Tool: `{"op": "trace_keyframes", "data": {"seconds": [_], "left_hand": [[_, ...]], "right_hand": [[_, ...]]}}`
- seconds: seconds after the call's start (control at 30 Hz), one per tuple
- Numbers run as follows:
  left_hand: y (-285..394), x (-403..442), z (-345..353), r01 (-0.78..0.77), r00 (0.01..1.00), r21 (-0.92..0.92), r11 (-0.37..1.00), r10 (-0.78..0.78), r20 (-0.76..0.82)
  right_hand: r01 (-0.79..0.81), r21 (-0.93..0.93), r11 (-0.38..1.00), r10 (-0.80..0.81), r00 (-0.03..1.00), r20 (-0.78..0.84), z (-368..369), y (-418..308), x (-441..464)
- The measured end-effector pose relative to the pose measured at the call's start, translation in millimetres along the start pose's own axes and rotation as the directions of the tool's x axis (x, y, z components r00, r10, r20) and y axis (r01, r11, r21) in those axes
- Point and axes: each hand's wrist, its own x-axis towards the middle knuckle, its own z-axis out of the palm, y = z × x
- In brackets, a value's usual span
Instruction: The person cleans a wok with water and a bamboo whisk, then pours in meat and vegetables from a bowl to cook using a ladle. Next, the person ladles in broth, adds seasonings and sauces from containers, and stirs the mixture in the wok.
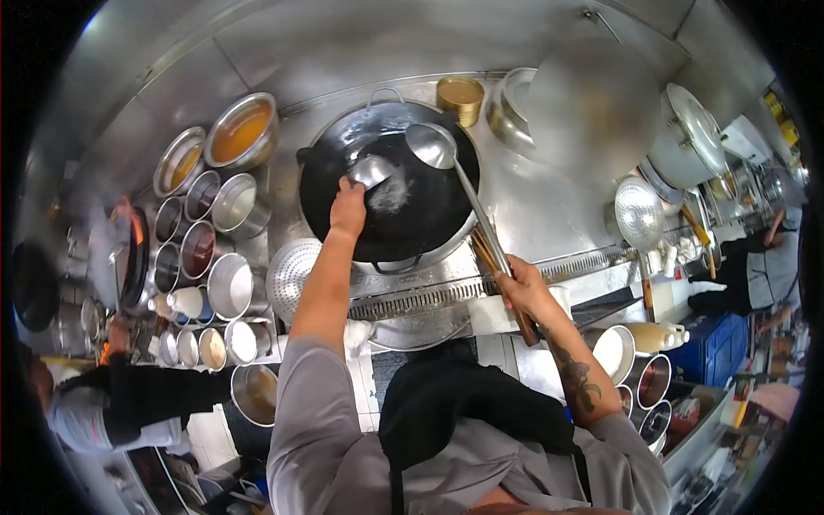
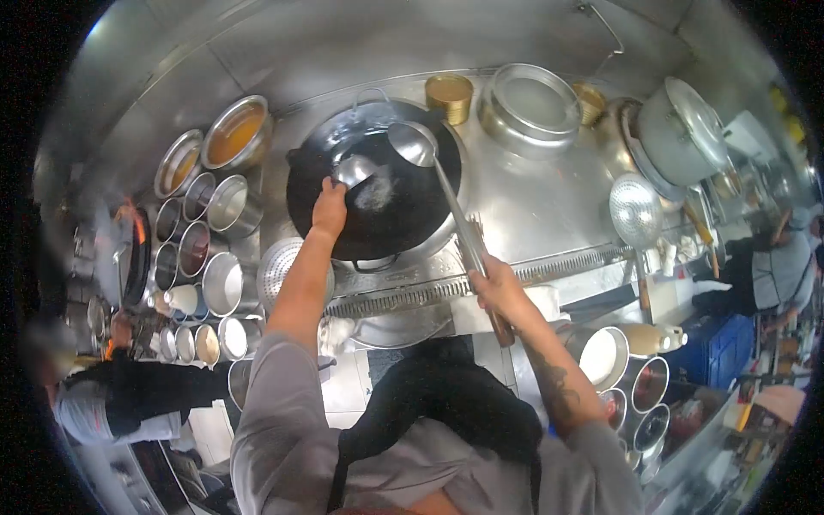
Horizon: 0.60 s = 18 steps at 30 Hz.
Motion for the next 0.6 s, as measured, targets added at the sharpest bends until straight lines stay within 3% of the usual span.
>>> {"op": "trace_keyframes", "data": {"seconds": [0.03,0.13,0.17,0.27,0.3,0.33,0.4,0.5,0.53,0.6], "left_hand": [[-0.2,5.9,-0.1,0.057,0.995,-0.055,0.997,-0.052,0.085],[-14.7,28.0,13.7,0.079,0.993,-0.133,0.988,-0.09,-0.078],[-20.4,32.1,14.8,0.015,0.978,-0.149,0.989,-0.046,-0.205],[-14.8,32.5,4.5,0.001,0.985,-0.101,0.995,-0.019,-0.172],[8.0,21.6,-12.8,-0.065,0.997,-0.092,0.994,0.062,-0.039],[14.6,12.4,-9.2,-0.106,0.994,-0.098,0.99,0.108,0.013],[-2.5,16.6,-6.4,-0.172,0.978,-0.104,0.98,0.158,-0.136],[-6.4,16.3,-34.6,-0.121,0.934,-0.123,0.985,0.071,-0.349],[-0.1,12.0,-32.6,-0.112,0.977,-0.093,0.989,0.092,-0.195],[20.9,-7.8,-26.9,-0.152,0.985,-0.108,0.982,0.141,-0.099]], "right_hand": [[-0.03,0.032,0.999,0.03,0.999,-0.011,3.0,-3.8,-5.7],[-0.166,0.294,0.941,0.168,0.986,0.016,11.3,-2.7,-14.2],[-0.216,0.415,0.884,0.214,0.975,0.052,12.6,-5.6,-15.4],[-0.319,0.673,0.667,0.224,0.948,0.227,16.5,-14.3,-13.2],[-0.349,0.721,0.599,0.183,0.936,0.3,16.9,-14.1,-10.6],[-0.382,0.756,0.532,0.135,0.919,0.37,16.5,-13.3,-8.2],[-0.415,0.746,0.521,0.095,0.897,0.433,12.0,-11.4,-6.3],[-0.451,0.759,0.47,0.049,0.872,0.488,7.7,-9.9,-8.7],[-0.468,0.759,0.454,0.049,0.863,0.503,11.5,-12.3,-9.6],[-0.495,0.755,0.431,0.055,0.849,0.526,15.9,-20.6,-12.7]]}}
